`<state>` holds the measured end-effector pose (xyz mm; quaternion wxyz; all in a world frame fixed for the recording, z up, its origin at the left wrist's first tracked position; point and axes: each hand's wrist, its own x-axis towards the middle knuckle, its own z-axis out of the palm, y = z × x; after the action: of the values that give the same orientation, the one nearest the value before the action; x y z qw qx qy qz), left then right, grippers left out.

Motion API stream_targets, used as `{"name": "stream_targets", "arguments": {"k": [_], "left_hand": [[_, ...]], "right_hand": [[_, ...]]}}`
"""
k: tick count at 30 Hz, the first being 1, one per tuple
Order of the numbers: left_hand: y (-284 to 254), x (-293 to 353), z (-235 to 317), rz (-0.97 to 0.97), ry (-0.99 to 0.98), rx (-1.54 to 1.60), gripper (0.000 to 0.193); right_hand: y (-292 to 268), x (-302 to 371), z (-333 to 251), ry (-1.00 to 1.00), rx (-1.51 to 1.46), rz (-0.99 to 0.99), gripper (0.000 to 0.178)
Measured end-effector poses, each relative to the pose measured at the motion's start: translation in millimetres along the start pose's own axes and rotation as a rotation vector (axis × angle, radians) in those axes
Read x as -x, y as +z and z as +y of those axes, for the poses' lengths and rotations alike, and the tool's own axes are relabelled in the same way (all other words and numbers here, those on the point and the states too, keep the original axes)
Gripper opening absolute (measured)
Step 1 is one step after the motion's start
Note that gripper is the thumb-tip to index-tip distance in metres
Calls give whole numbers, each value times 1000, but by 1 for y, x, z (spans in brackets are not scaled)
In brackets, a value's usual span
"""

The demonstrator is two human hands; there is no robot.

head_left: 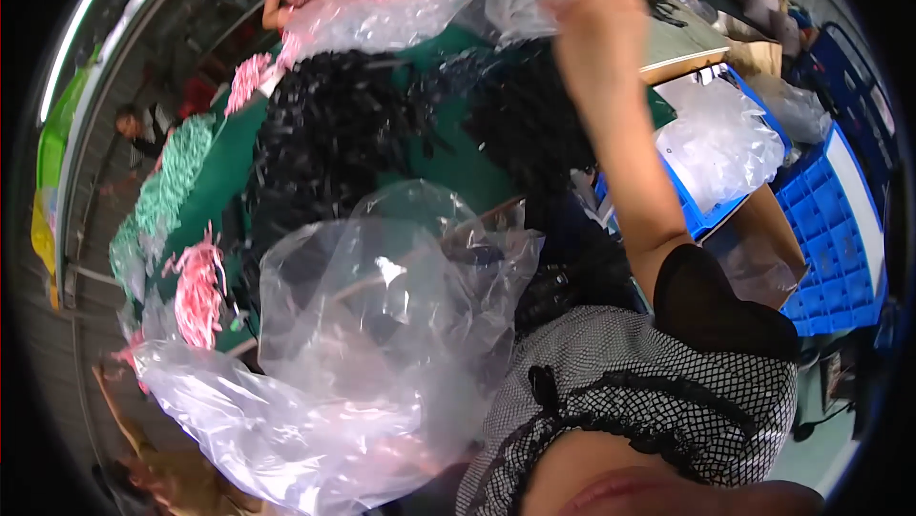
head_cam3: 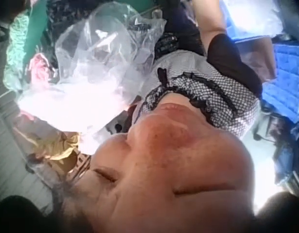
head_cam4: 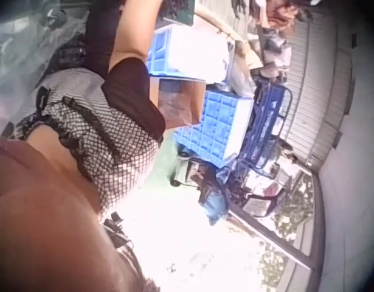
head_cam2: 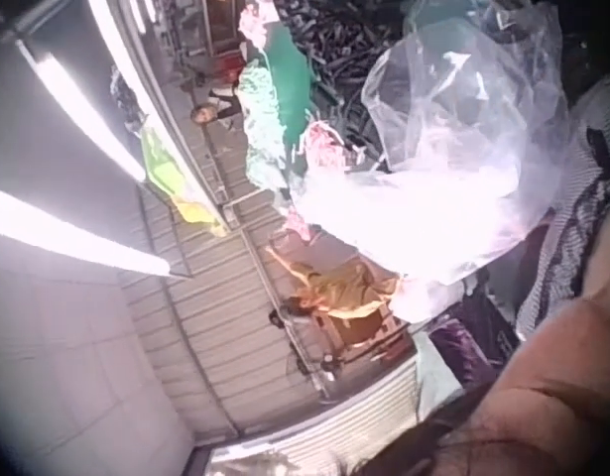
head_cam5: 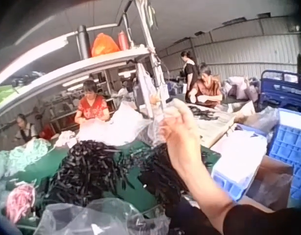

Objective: The person attaches plastic buckles to straps by hand, packs the assembled straps into a plastic bag, and attaches buckles to more straps.

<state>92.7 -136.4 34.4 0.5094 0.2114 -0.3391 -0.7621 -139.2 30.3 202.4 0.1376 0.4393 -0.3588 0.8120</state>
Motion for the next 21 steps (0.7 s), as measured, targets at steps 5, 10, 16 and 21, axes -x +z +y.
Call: {"name": "stream_targets", "arguments": {"k": [5,10,16,21], "left_hand": [[-87,45,28,268,98,-67,18],[-128,69,47,372,165,-108,18],[-169,84,64,436,235,-139,17],[-205,94,57,475,245,-143,16]], "right_hand": [[10,71,8,261,-70,-652,39],[63,164,31,146,136,-1177,80],[93,169,72,611,155,-1396,78],[98,180,85,834,-309,-1187,34]]}}
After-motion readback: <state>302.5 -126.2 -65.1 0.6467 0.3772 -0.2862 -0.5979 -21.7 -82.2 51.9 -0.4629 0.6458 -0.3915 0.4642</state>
